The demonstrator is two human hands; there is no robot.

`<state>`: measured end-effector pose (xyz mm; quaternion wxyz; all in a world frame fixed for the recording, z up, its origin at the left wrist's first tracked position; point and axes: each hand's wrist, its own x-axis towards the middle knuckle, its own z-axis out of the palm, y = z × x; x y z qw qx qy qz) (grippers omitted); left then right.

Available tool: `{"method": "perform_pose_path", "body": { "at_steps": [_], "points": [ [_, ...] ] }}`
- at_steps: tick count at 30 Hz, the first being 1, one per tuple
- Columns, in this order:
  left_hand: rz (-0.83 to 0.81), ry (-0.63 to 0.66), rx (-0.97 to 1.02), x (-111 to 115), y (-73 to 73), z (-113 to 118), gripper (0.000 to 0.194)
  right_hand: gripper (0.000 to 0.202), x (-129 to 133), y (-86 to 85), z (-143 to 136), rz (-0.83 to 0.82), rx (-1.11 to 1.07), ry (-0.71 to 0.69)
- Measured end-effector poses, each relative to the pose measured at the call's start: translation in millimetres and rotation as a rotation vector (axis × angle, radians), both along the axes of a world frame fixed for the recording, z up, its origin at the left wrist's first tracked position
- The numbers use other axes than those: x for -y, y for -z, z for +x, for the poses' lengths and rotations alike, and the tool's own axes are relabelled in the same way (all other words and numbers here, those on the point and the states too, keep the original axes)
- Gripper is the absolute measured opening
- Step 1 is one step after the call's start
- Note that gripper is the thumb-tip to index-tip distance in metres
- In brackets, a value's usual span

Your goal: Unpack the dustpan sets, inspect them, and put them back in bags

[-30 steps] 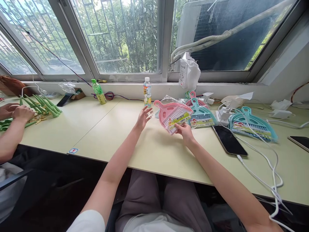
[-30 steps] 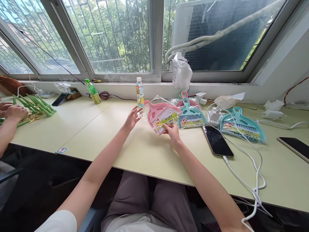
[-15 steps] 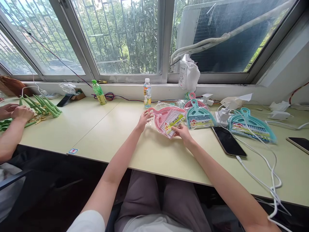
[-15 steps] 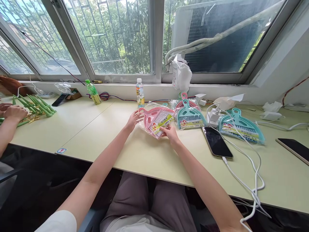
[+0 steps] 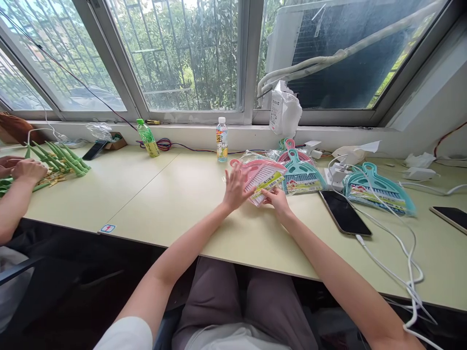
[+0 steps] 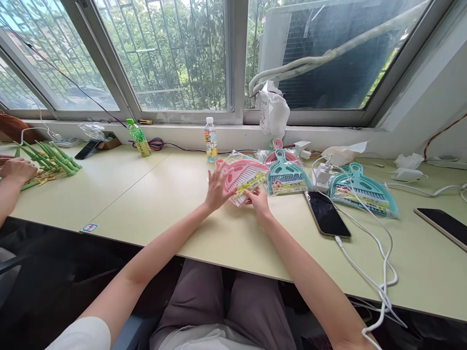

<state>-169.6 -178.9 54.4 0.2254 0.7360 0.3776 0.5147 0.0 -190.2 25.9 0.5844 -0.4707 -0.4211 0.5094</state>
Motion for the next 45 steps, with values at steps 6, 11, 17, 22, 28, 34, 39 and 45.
{"method": "perform_pose_path", "body": {
  "at_steps": [6,11,17,22,28,34,39,45],
  "points": [
    [-0.087,0.236,-0.002,10.4,12.6,24.2,0.035,0.043,1.7,-1.8,-0.5,0.06,0.018,0.028],
    [-0.08,0.113,0.058,-1.4,12.1,11.5,0.021,0.049,1.3,-3.7,-2.5,0.031,0.031,0.056],
    [-0.086,0.054,0.05,-7.6,13.5,9.4,0.019,0.043,3.3,-4.1,-4.3,0.039,0.056,0.014],
    [-0.177,-0.035,0.162,-9.5,13.6,7.7,0.015,0.04,4.3,-4.5,-7.1,0.024,0.06,-0.049],
    [-0.223,0.014,0.265,-5.8,2.1,3.9,0.025,0.034,1.3,-2.0,-6.2,-0.008,0.043,-0.018],
    [0.126,0.002,-0.035,-12.0,7.8,1.3,0.024,0.037,-1.1,0.9,-2.5,-0.004,0.059,-0.046],
    [0.385,-0.057,-0.46,-14.3,14.3,1.4,0.039,0.039,-2.0,2.7,-2.9,0.003,0.058,-0.049],
    [0.367,-0.29,-0.706,-12.5,14.3,0.2,0.032,0.041,-4.4,6.3,-5.8,-0.008,0.041,-0.074]
  ]
}}
